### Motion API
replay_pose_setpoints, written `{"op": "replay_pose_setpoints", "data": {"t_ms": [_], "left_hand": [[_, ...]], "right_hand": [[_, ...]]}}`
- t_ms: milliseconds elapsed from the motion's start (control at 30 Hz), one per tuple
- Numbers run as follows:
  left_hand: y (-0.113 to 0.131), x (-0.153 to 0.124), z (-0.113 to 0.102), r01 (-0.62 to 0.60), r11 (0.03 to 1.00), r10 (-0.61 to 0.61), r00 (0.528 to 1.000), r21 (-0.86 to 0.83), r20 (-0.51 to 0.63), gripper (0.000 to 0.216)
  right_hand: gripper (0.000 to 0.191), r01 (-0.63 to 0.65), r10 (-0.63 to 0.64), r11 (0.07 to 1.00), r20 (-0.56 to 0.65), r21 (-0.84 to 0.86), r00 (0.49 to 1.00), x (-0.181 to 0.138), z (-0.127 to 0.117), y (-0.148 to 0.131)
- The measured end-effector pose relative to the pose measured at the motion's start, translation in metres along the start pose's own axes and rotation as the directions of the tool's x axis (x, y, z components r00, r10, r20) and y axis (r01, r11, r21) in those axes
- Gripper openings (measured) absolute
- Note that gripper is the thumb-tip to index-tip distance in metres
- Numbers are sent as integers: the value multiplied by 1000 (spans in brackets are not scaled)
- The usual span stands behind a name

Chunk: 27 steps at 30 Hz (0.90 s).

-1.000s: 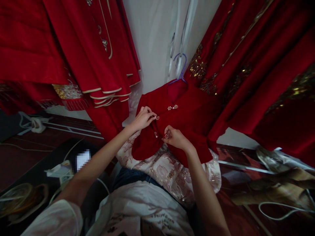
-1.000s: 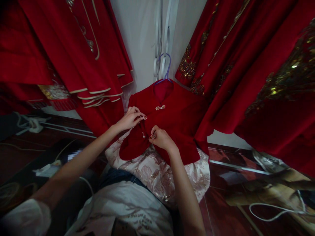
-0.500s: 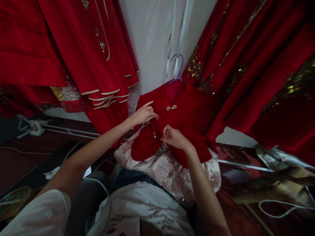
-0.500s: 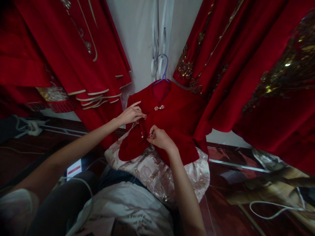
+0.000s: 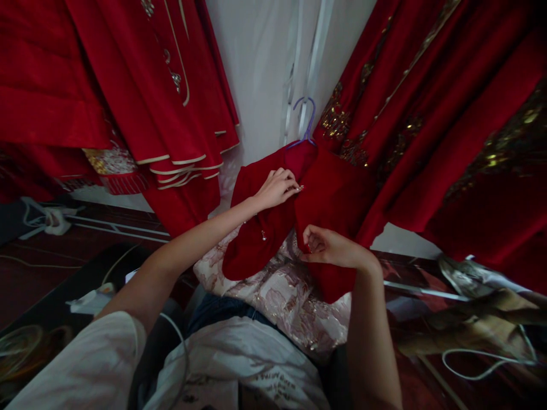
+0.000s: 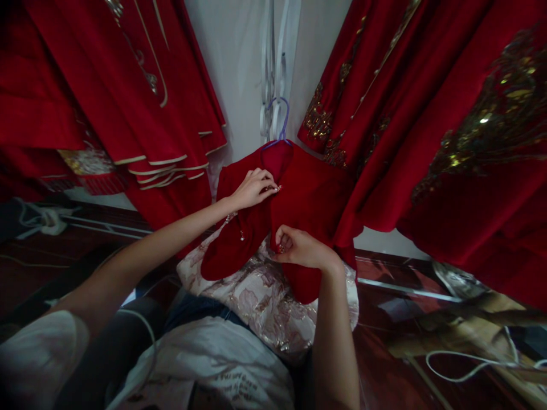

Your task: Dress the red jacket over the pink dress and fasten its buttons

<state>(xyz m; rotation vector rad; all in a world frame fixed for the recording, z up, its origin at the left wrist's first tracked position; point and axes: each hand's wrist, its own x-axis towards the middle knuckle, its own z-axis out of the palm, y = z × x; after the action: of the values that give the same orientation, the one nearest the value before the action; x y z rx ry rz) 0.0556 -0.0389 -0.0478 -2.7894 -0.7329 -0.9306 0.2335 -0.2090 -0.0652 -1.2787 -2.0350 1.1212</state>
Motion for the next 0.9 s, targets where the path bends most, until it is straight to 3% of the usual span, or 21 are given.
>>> {"op": "replay_pose_setpoints", "data": {"t_ms": [167,400,667,900], "left_hand": [[-2,9,1,33,998,-32,999,-48,12,18],[-2,9,-3,-109,994,109,994,15,-16,13],[0,11,-7,-85,995,86,996,54,-10,23],[1,12,-6,-99,994,99,995,45,4,12]], "right_hand": [[39,-24,25,993,-3,115,1000,-8,-7,2],[33,-39,44,997,-80,68,996,2,-3,9],[34,-60,65,997,-83,57,994,3,-3,13],[36,-64,69,996,-72,59,995,3,-4,15]]}}
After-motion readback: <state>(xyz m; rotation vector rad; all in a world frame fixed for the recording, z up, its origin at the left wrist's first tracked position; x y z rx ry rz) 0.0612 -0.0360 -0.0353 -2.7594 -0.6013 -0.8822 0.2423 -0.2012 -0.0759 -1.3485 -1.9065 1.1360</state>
